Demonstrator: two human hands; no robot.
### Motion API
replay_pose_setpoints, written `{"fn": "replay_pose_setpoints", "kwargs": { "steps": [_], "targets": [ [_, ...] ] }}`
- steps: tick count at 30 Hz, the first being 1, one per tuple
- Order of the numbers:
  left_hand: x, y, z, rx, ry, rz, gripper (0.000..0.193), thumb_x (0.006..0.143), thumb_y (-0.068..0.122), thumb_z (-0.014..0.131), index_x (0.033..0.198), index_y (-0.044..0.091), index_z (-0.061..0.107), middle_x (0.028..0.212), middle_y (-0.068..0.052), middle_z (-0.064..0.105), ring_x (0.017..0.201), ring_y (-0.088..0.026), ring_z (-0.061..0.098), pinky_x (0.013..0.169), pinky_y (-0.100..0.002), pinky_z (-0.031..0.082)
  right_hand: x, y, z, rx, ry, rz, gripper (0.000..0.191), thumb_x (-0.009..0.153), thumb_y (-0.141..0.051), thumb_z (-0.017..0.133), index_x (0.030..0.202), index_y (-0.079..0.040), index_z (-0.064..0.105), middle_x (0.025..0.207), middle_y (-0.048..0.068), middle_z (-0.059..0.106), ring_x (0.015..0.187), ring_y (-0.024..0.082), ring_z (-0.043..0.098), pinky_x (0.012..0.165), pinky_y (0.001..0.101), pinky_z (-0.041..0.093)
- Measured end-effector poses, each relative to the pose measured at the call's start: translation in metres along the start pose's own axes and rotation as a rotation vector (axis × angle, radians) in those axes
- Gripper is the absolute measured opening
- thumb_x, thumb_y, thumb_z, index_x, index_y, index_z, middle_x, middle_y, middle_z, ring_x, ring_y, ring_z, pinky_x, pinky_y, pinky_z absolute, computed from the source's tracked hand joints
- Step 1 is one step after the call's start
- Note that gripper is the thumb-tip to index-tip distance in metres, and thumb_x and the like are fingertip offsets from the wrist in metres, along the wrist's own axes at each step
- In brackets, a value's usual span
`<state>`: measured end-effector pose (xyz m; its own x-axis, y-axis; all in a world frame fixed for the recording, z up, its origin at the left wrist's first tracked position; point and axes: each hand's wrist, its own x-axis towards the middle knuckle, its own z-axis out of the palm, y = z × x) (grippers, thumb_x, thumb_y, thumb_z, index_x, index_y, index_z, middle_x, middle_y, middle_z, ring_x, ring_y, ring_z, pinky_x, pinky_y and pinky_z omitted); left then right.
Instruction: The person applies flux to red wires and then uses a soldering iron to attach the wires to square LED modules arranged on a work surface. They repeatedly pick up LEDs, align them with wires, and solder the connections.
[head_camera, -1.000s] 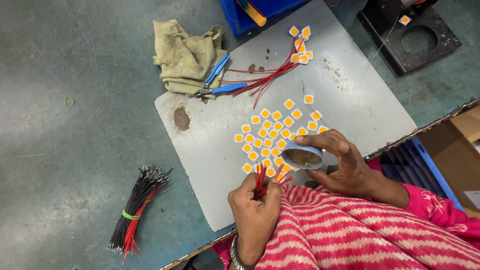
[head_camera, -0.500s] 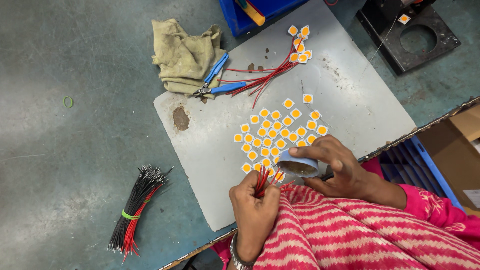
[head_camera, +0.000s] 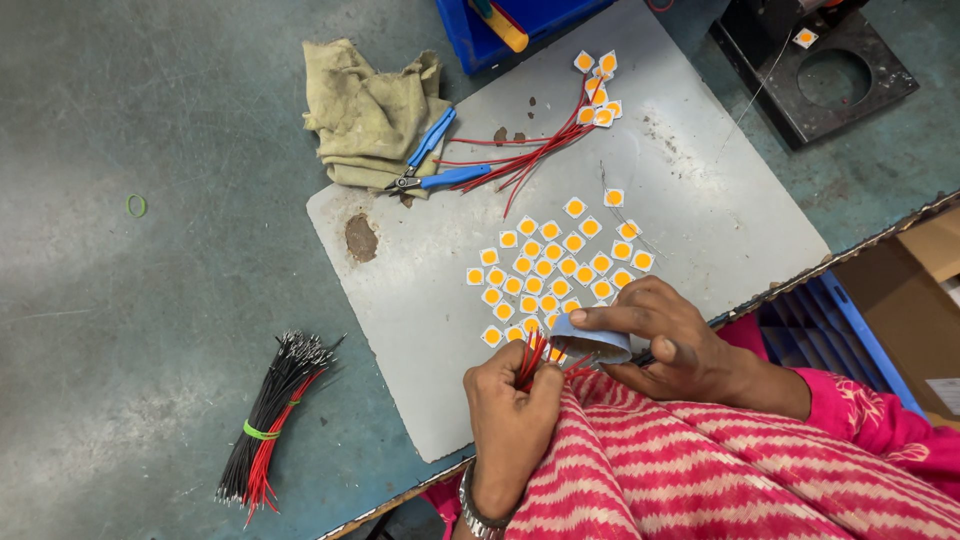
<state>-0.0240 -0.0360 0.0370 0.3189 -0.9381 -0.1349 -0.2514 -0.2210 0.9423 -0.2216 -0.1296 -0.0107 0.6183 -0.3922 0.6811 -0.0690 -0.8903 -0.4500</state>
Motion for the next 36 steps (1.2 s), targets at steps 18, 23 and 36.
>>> {"fn": "replay_pose_setpoints", "kwargs": {
  "steps": [18, 23, 36],
  "targets": [
    [-0.002, -0.024, -0.006, -0.489, -0.240, -0.018, 0.015, 0.089, 0.000, 0.064, 0.075, -0.004, 0.061, 0.067, 0.002, 0.056, 0.062, -0.004, 0.045, 0.054, -0.029, 0.035, -0.007, 0.006, -0.006, 0.160, 0.018, 0.172, 0.134, 0.077, 0.005, 0.078, 0.161, -0.038, -0.017, 0.137, 0.017, 0.061, 0.110, 0.028, 0.069, 0.092, 0.0462, 0.052],
    [0.007, -0.046, -0.009, -0.843, -0.362, -0.377, 0.012, 0.084, -0.002, 0.061, 0.073, -0.004, 0.063, 0.060, -0.001, 0.054, 0.046, -0.005, 0.035, 0.043, -0.024, 0.025, -0.017, 0.006, -0.004, 0.341, 0.021, 0.201, 0.133, 0.082, 0.008, 0.076, 0.161, -0.038, -0.021, 0.137, 0.023, 0.059, 0.117, 0.031, 0.068, 0.096, 0.0427, 0.057],
    [0.017, -0.056, -0.013, -1.125, -0.404, -0.529, 0.011, 0.086, 0.004, 0.056, 0.075, 0.002, 0.057, 0.051, -0.001, 0.044, 0.044, -0.007, 0.032, 0.044, -0.025, 0.022, -0.032, 0.013, -0.008, 0.399, 0.052, 0.221, 0.130, 0.081, 0.006, 0.075, 0.162, -0.040, -0.015, 0.132, 0.024, 0.062, 0.123, 0.036, 0.064, 0.108, 0.0550, 0.049]
  ]
}}
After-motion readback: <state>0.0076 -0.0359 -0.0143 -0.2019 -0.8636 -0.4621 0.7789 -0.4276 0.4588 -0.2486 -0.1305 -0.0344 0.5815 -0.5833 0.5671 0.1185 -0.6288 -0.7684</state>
